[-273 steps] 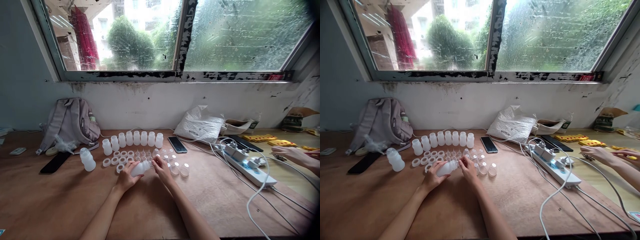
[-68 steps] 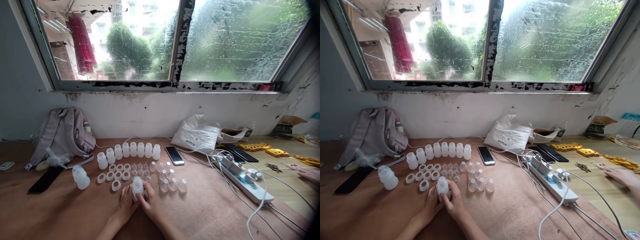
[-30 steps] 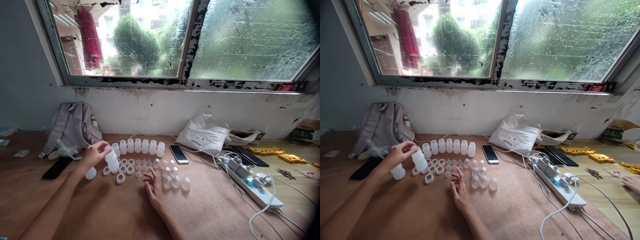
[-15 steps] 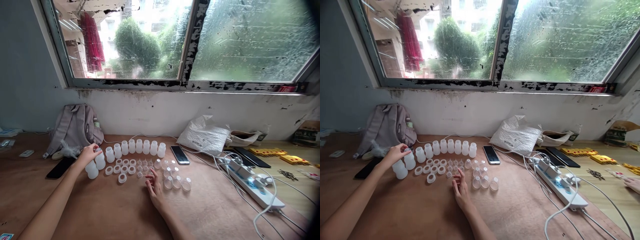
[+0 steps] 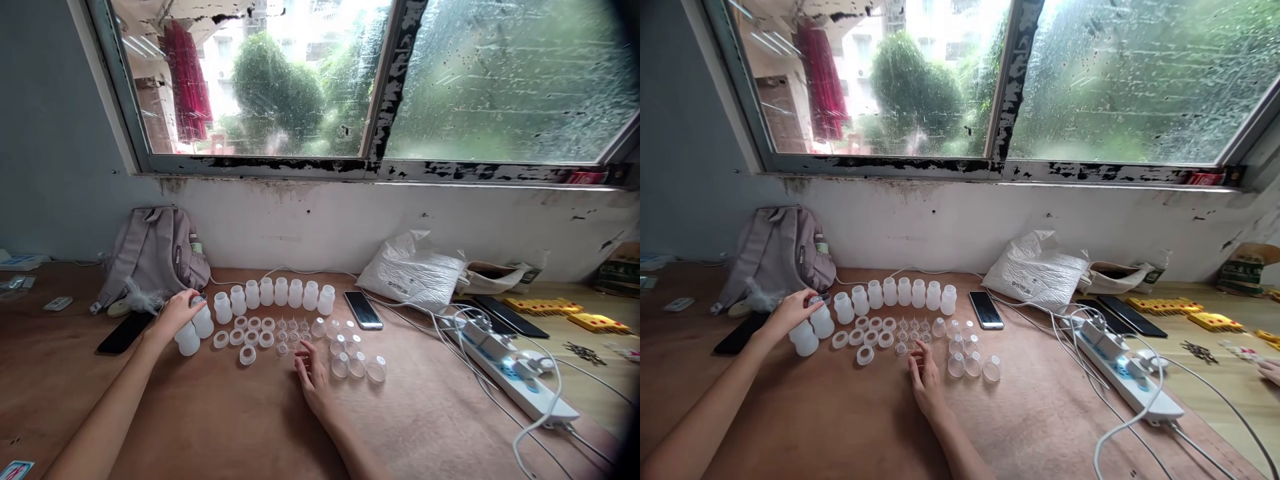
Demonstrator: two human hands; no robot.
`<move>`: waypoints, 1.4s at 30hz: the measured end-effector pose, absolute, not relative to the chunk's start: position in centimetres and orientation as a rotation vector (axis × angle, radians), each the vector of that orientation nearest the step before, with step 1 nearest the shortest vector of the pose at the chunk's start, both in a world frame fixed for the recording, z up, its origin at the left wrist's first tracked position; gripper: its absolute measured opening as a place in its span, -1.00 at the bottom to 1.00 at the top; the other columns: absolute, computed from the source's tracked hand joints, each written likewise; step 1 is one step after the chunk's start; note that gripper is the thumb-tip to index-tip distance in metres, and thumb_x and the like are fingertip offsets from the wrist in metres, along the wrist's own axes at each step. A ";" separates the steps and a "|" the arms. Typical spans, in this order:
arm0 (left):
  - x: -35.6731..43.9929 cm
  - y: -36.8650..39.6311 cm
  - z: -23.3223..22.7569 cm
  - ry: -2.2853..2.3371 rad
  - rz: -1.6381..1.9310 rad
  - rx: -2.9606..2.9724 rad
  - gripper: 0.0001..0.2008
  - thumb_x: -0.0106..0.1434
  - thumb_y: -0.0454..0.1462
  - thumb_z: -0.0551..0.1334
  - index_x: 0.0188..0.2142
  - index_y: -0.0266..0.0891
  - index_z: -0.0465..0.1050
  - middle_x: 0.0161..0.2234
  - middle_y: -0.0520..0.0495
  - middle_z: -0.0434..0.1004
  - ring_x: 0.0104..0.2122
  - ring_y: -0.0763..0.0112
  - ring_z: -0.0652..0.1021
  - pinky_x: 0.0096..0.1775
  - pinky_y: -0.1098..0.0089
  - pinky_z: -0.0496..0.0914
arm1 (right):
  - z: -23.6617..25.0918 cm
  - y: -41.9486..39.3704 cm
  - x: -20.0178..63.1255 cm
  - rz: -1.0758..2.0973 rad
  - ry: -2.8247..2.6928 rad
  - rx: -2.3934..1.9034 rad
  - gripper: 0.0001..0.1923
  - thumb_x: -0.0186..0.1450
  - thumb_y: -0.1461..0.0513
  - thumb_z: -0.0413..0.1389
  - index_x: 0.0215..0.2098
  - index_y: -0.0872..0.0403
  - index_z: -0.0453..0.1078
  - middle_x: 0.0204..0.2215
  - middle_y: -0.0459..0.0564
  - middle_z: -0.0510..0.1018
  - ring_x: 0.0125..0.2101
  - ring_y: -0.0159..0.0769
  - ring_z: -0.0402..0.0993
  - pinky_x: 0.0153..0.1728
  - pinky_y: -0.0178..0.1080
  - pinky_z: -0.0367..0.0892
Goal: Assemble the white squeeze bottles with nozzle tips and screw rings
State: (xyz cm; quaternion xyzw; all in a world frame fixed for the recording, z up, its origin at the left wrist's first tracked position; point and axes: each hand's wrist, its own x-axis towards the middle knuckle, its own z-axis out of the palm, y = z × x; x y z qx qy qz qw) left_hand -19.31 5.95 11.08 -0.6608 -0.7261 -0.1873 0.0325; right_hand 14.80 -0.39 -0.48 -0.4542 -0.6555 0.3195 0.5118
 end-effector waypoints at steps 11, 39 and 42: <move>-9.5 0.9 4.9 -1.667 -0.741 -2.390 -0.81 0.16 -0.16 0.10 -0.32 -0.20 0.37 -0.20 -0.10 0.40 -0.15 0.24 0.38 -0.15 0.24 0.29 | -0.7 -0.4 14.1 0.343 -2.195 -1.196 -0.58 0.25 0.21 -0.07 0.09 -0.05 0.14 0.05 0.06 0.25 0.06 -0.14 0.12 0.02 -0.09 0.14; -2.4 0.7 0.3 -1.539 -1.361 -2.823 -0.71 0.05 -0.31 0.19 -0.18 -0.18 0.28 -0.22 -0.06 0.41 -0.20 0.32 0.42 -0.13 0.30 0.32 | 0.3 0.3 14.7 0.698 -1.735 -1.173 -0.78 0.22 0.21 -0.03 -0.48 0.10 0.40 -0.43 0.04 0.48 -0.35 -0.25 0.39 -0.30 -0.27 0.29; -2.4 0.8 0.1 -1.577 -1.230 -2.872 -0.65 0.04 -0.30 0.20 -0.13 -0.14 0.28 -0.19 -0.04 0.40 -0.18 0.30 0.40 -0.10 0.26 0.29 | 0.2 0.4 14.7 0.678 -1.751 -1.188 -0.80 0.21 0.23 -0.02 -0.47 0.10 0.39 -0.43 0.03 0.48 -0.36 -0.26 0.39 -0.31 -0.28 0.28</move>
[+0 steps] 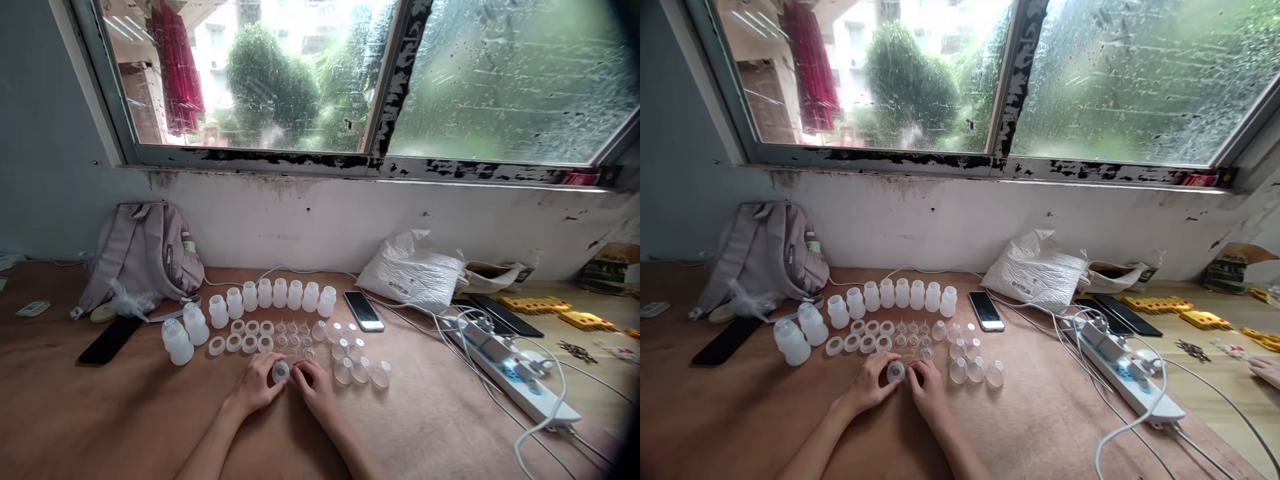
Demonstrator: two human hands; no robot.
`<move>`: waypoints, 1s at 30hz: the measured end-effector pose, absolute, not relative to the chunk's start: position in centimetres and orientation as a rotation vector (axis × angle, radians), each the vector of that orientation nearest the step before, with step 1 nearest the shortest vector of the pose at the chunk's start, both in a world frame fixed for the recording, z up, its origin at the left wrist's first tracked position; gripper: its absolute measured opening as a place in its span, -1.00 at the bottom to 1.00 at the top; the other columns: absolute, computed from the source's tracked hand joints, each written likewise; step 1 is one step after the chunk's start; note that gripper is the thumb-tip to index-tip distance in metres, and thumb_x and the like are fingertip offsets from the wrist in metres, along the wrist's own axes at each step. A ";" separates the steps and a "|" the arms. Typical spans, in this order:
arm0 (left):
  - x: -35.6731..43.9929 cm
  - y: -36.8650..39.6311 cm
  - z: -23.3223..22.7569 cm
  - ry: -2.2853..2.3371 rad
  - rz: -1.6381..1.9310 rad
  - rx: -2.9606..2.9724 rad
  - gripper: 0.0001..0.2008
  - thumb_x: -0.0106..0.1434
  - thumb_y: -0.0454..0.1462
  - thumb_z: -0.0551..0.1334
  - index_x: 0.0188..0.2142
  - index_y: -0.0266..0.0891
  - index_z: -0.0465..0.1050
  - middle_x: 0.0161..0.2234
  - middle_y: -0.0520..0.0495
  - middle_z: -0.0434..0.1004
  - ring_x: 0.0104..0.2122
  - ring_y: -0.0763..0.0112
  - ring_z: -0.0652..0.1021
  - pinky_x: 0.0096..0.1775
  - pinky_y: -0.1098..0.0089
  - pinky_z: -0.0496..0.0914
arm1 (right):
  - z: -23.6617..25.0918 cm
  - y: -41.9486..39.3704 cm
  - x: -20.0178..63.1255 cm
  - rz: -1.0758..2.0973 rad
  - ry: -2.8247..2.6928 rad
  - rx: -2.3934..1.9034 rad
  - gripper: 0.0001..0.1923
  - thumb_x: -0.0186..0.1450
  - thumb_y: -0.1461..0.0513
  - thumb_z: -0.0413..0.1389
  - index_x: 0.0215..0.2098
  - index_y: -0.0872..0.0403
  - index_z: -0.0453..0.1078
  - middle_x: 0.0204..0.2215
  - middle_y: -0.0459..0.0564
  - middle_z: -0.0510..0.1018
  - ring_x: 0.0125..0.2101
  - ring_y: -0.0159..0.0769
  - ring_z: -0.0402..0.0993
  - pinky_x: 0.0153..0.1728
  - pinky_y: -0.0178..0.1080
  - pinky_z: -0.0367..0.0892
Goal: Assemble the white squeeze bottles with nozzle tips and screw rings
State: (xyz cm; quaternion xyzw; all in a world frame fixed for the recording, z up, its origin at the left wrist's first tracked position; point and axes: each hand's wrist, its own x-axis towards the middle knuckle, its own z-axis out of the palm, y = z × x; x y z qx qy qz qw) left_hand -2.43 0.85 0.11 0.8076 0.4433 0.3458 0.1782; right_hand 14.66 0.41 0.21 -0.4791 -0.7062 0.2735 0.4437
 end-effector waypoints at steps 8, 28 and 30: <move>-2.1 1.2 0.1 1.296 1.016 2.121 -0.84 0.12 -0.20 0.15 -0.30 -0.18 0.38 -0.30 -0.04 0.45 -0.27 0.31 0.42 -0.17 0.29 0.30 | 0.1 0.1 14.7 0.666 -1.786 -1.196 -0.85 0.17 0.31 -0.03 -0.37 0.10 0.38 -0.40 0.02 0.48 -0.33 -0.26 0.40 -0.29 -0.25 0.30; 1.8 -0.4 0.8 1.173 1.185 1.610 -0.77 0.19 -0.15 0.05 -0.24 -0.24 0.31 -0.38 -0.06 0.50 -0.41 0.41 0.51 -0.37 0.45 0.39 | -0.5 0.2 14.8 0.651 -1.591 -1.327 -0.89 0.15 0.19 0.00 -0.45 0.07 0.15 -0.61 -0.17 0.30 -0.61 -0.41 0.24 -0.55 -0.36 0.18; 1.8 -0.7 1.2 1.159 1.157 1.693 -0.79 0.19 -0.19 0.06 -0.23 -0.23 0.31 -0.38 -0.06 0.50 -0.42 0.41 0.51 -0.38 0.46 0.39 | -0.6 0.2 14.8 0.663 -1.575 -1.334 -0.89 0.13 0.20 0.00 -0.46 0.06 0.14 -0.62 -0.18 0.28 -0.62 -0.42 0.23 -0.56 -0.36 0.17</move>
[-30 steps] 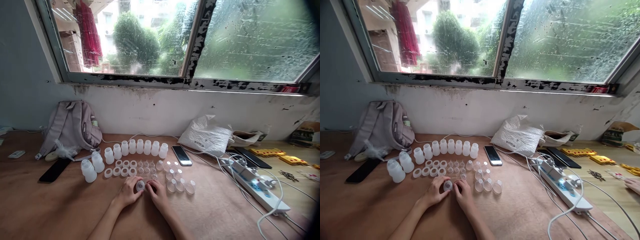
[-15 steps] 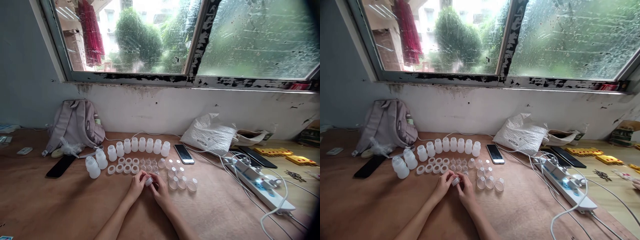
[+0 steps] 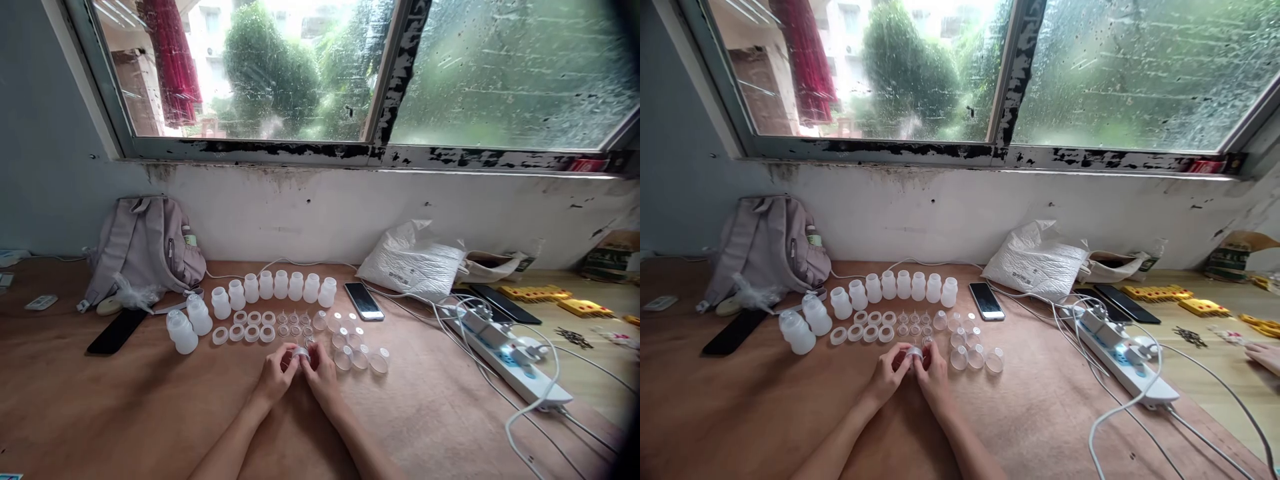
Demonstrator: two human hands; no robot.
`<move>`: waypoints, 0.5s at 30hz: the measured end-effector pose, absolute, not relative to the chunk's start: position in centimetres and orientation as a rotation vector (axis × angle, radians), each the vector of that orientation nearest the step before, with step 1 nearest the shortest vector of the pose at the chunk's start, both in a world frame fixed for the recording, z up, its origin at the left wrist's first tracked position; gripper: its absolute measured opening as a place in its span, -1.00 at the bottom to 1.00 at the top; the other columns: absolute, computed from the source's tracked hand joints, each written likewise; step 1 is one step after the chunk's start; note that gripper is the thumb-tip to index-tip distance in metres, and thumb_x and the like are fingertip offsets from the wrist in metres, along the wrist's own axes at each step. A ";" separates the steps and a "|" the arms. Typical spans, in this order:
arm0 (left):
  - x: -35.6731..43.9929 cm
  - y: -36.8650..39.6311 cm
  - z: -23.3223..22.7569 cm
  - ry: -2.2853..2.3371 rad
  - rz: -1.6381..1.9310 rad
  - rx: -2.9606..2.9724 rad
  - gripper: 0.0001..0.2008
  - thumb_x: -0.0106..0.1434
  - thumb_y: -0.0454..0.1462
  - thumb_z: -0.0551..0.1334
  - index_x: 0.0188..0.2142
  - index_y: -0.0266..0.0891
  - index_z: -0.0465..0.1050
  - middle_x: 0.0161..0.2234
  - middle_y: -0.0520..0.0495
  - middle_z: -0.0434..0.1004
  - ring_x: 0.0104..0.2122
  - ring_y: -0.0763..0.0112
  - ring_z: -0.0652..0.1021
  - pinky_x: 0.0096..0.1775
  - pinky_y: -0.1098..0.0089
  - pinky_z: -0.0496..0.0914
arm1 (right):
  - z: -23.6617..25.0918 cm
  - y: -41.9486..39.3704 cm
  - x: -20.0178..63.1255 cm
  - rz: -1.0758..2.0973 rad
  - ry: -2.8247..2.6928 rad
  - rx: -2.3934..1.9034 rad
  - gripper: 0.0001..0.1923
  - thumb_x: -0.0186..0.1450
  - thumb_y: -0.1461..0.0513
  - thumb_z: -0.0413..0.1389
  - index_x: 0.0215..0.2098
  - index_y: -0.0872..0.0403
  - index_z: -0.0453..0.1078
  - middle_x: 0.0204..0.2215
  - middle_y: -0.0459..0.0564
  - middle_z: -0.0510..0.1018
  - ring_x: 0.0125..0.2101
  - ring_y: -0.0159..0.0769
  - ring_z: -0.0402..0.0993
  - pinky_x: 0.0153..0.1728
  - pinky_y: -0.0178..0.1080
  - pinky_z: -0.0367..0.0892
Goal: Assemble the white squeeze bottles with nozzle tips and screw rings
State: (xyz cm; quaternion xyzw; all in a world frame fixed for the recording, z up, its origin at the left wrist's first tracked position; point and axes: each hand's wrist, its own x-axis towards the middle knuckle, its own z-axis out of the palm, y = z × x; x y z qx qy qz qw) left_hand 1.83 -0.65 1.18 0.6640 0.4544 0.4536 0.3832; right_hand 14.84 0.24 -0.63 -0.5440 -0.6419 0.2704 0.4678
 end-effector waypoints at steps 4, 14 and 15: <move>1.9 -0.8 1.1 1.146 1.126 1.818 -0.79 0.20 -0.25 0.02 -0.16 -0.20 0.27 -0.40 -0.03 0.51 -0.47 0.44 0.51 -0.40 0.46 0.39 | -0.8 0.4 14.9 0.685 -1.560 -1.341 -0.87 0.11 0.22 0.00 -0.53 0.05 0.11 -0.66 -0.21 0.23 -0.63 -0.42 0.19 -0.58 -0.37 0.13; 1.6 -0.7 -0.4 1.268 1.145 2.023 -0.76 0.12 -0.32 0.05 -0.19 -0.13 0.29 -0.40 0.00 0.52 -0.46 0.38 0.53 -0.39 0.43 0.40 | -1.0 0.8 14.6 0.705 -1.568 -1.334 -0.87 0.02 0.30 -0.02 -0.60 0.05 0.07 -0.69 -0.23 0.18 -0.64 -0.46 0.11 -0.60 -0.39 0.05; 1.6 -0.7 -0.4 1.267 1.139 2.031 -0.77 0.13 -0.32 0.05 -0.19 -0.13 0.30 -0.41 0.00 0.52 -0.47 0.38 0.53 -0.40 0.44 0.39 | -1.1 0.8 14.6 0.703 -1.567 -1.336 -0.87 0.01 0.31 -0.02 -0.60 0.05 0.06 -0.69 -0.23 0.18 -0.64 -0.46 0.10 -0.60 -0.39 0.04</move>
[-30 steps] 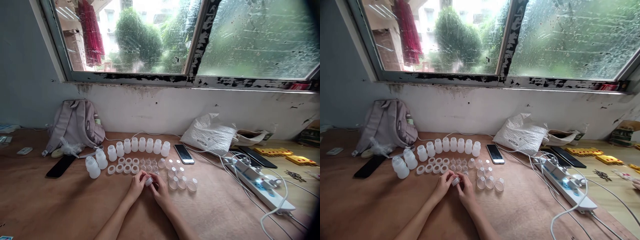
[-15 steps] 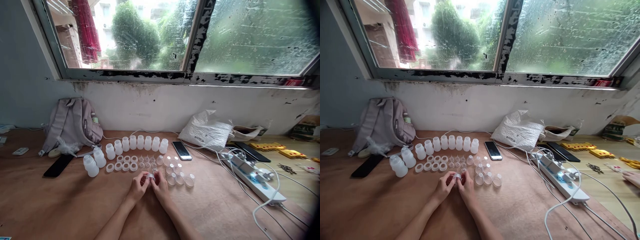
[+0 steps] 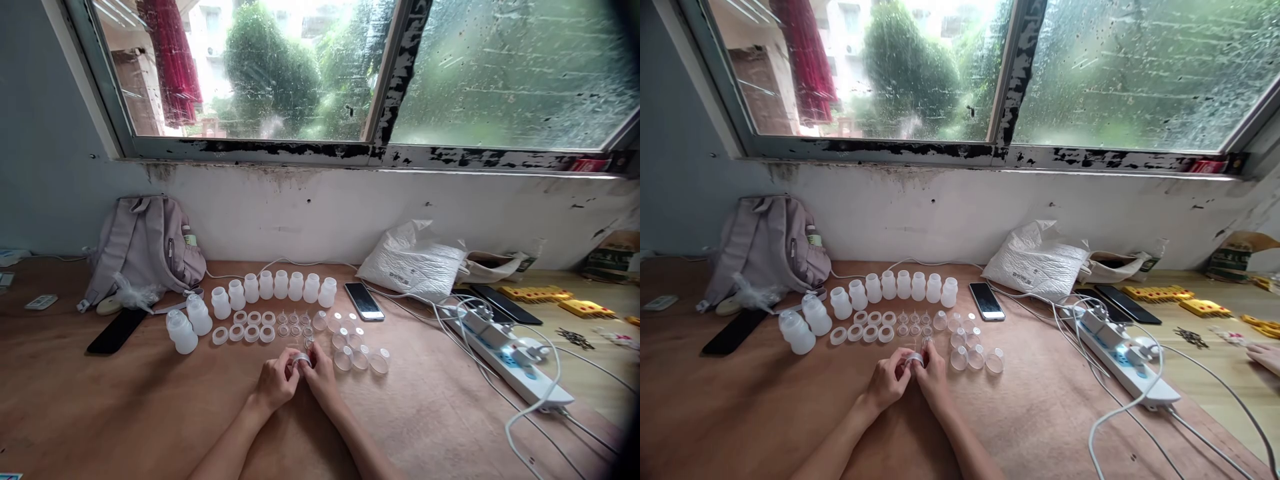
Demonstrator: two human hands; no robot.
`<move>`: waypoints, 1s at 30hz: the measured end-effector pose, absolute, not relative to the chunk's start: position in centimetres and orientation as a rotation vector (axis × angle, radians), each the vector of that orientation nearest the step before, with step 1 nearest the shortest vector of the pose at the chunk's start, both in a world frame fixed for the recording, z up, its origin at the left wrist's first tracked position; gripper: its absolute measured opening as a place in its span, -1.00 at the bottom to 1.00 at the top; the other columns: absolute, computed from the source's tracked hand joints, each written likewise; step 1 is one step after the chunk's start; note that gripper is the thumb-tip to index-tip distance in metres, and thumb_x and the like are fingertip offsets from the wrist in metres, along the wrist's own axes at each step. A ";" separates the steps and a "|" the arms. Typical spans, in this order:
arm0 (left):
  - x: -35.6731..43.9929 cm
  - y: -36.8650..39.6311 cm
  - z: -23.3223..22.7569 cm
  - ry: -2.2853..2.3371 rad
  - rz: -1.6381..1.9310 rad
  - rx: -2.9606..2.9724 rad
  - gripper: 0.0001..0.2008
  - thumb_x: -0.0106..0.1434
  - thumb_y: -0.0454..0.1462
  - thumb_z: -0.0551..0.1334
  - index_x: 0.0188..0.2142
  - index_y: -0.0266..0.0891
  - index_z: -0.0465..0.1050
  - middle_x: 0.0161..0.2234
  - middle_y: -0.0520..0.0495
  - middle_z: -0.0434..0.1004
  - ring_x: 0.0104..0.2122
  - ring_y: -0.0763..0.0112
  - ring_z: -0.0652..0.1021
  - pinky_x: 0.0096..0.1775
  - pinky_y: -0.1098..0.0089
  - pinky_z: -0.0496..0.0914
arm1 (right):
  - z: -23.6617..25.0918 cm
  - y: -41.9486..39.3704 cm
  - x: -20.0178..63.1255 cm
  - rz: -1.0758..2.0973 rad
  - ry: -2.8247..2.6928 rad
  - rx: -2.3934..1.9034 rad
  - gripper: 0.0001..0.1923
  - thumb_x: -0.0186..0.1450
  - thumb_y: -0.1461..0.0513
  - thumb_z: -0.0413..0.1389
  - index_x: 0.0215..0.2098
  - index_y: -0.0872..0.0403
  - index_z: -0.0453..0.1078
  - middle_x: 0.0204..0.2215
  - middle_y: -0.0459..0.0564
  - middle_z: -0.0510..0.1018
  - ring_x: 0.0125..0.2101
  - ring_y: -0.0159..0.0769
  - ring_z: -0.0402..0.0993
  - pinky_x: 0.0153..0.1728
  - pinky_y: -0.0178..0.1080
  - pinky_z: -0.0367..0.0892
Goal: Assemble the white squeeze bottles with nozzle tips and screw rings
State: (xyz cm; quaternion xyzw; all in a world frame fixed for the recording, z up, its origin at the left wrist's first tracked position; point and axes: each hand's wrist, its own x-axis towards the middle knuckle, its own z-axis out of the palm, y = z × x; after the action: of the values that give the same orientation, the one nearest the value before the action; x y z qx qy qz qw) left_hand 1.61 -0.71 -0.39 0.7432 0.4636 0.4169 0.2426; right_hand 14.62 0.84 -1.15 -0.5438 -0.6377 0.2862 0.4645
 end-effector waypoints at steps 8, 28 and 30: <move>2.5 -1.1 -0.3 1.344 1.170 1.961 -0.81 0.17 -0.30 0.02 -0.22 -0.10 0.28 -0.39 0.01 0.52 -0.46 0.38 0.53 -0.39 0.42 0.37 | -1.3 1.0 14.8 0.673 -1.570 -1.307 -0.86 0.05 0.29 0.00 -0.58 0.06 0.07 -0.68 -0.23 0.17 -0.64 -0.46 0.10 -0.59 -0.38 0.05; -0.3 1.0 0.1 1.379 1.230 1.531 -0.63 0.23 -0.08 -0.08 -0.16 -0.24 0.31 -0.57 0.05 0.40 -0.73 0.51 0.37 -0.61 0.48 0.27 | -0.3 0.3 14.6 0.975 -1.634 -1.110 -0.72 0.23 0.07 -0.05 -0.46 0.10 0.28 -0.65 -0.13 0.35 -0.67 -0.41 0.27 -0.63 -0.36 0.18; -2.5 1.9 1.0 1.596 1.321 1.552 -0.65 0.22 -0.10 -0.06 -0.13 -0.23 0.29 -0.52 0.01 0.46 -0.72 0.49 0.39 -0.57 0.45 0.29 | -0.6 0.3 14.5 0.959 -1.621 -1.120 -0.73 0.23 0.08 -0.04 -0.49 0.09 0.25 -0.71 -0.16 0.29 -0.68 -0.41 0.26 -0.63 -0.37 0.16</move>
State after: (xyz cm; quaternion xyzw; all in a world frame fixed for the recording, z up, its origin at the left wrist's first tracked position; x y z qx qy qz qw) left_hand -2.51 1.86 1.03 0.5767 0.5932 0.4909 0.2731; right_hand 14.55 0.29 -0.56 -0.4546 -0.6579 0.3891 0.4573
